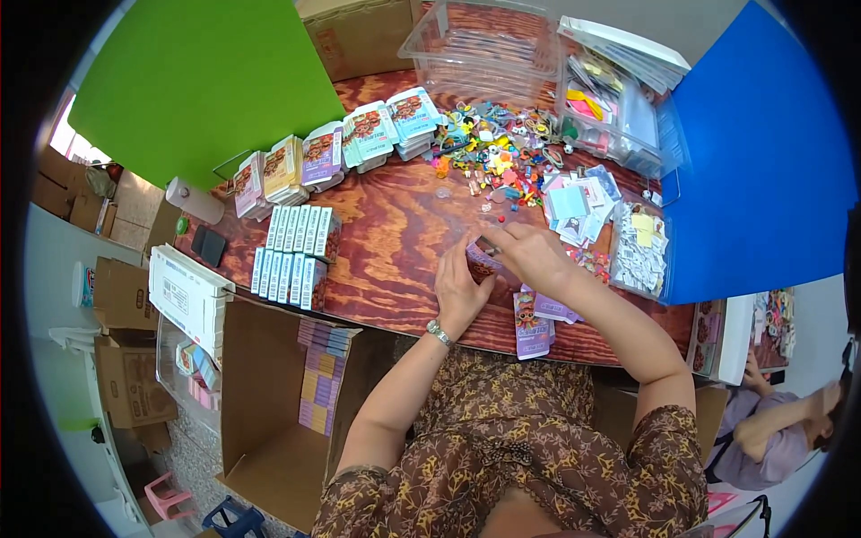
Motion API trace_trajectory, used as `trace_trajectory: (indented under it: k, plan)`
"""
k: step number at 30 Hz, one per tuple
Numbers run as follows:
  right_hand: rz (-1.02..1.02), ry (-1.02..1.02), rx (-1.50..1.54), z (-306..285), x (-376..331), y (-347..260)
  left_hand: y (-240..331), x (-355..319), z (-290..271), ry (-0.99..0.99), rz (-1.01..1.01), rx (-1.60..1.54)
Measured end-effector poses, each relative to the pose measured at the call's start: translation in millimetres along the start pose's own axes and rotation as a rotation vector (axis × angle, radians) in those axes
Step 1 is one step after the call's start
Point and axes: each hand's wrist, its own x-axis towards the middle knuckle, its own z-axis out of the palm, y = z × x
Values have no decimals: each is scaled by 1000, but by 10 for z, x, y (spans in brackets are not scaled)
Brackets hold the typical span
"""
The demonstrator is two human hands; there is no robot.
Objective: Sorting and packaging small colorful toy pieces into plastic bags at a workshop table.
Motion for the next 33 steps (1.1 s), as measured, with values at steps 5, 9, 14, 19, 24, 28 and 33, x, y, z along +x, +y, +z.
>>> trace_trajectory:
  k: [5,9,14,19,24,28,33]
  plan:
    - [-131,208,96,-5,21,-46,36,35,-50,-9,-36,-42]
    - [-177,384,217,-48,-14,21,-30,11,-54,69,-16,-126]
    - [-244,404,122,27,-184,-63,-98,-126,-89,99,-87,-164]
    - [-138,418,128,366,-219,-42,-91,-186,-125,48,-150,-157]
    - [-163,234,267,518,-299,138,-114,-127,-300,27,87,-191]
    - [-190,191,311,465,-234,157,-282,-151,-467,-46,90,-346]
    - [-172,43,413,426,-122,161,-365,2,-643,-112,97,-318]
